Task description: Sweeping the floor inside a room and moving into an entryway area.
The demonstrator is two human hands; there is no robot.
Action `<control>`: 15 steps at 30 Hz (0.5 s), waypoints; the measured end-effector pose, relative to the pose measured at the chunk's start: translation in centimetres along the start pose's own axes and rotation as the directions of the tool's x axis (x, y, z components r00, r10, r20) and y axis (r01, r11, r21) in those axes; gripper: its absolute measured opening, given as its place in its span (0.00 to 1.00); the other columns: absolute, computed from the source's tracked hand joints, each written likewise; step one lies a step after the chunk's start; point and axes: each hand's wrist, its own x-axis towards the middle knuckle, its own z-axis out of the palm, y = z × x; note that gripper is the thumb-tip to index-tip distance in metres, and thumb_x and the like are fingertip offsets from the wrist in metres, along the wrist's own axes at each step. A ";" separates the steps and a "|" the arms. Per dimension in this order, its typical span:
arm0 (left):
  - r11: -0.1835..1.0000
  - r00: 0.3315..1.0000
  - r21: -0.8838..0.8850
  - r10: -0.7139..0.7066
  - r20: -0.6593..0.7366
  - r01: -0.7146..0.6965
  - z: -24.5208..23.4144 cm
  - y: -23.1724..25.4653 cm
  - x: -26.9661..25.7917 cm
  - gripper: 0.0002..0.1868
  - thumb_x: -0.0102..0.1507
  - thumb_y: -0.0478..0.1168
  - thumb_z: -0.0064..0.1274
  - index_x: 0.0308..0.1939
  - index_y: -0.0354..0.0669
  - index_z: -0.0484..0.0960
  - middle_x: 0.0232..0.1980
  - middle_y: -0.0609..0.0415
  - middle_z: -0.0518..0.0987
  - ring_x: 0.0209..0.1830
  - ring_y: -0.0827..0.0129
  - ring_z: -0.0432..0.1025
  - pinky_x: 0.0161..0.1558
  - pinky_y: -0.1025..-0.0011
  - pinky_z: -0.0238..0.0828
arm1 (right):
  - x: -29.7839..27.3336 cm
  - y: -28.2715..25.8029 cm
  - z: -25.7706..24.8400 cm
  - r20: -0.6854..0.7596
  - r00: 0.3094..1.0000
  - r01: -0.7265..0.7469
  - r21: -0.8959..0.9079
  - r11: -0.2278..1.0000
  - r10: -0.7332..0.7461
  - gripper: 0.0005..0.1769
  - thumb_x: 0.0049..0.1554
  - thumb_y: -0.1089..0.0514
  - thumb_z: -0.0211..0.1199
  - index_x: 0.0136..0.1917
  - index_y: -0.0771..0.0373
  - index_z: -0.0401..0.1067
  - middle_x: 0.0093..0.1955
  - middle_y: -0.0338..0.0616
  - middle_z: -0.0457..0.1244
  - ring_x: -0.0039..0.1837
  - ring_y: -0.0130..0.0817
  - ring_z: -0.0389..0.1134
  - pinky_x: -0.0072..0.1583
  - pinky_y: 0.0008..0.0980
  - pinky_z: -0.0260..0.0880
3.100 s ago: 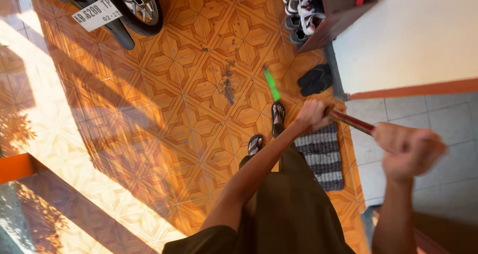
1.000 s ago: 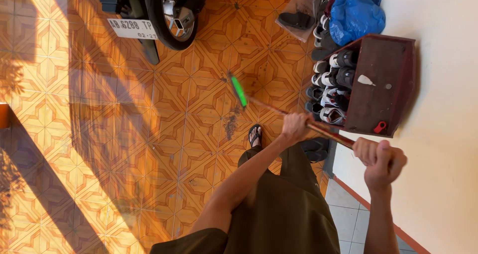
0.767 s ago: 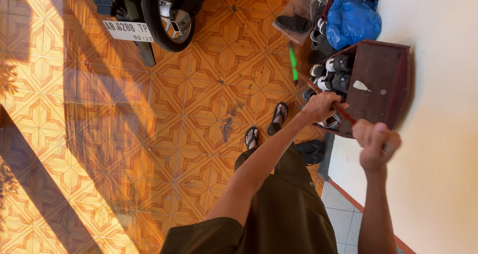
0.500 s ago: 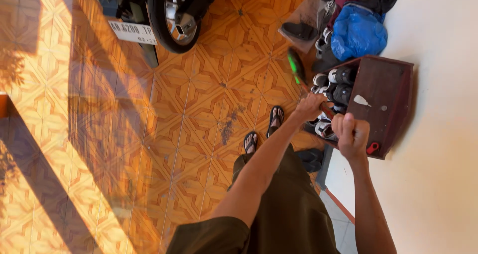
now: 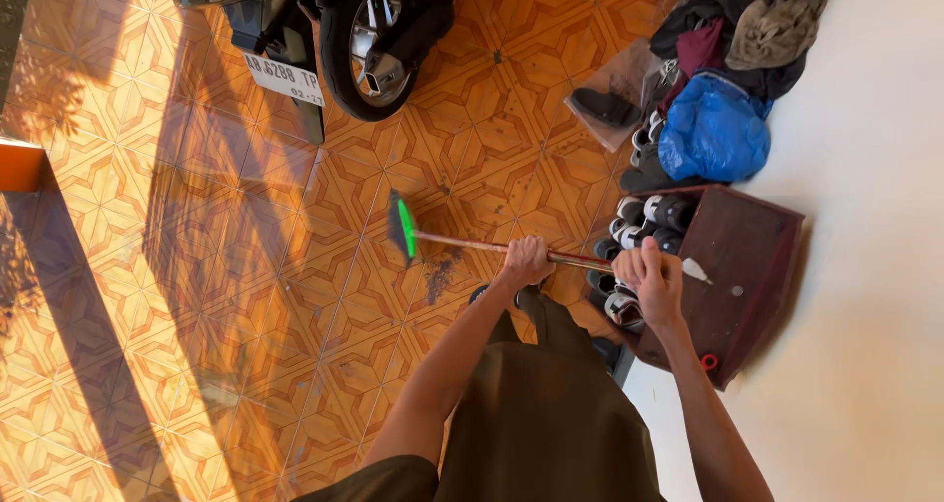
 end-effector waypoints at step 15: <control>0.867 0.971 -0.470 0.063 -0.230 -0.168 -8.5 13.6 25.0 0.22 0.66 0.49 0.47 0.20 0.40 0.74 0.25 0.43 0.76 0.29 0.43 0.72 0.34 0.50 0.68 | 11.7 -18.7 0.9 0.000 0.933 0.340 -0.325 0.882 -0.360 0.31 0.77 0.54 0.40 0.32 0.60 0.41 0.25 0.35 0.45 0.27 0.25 0.42 0.35 0.30 0.49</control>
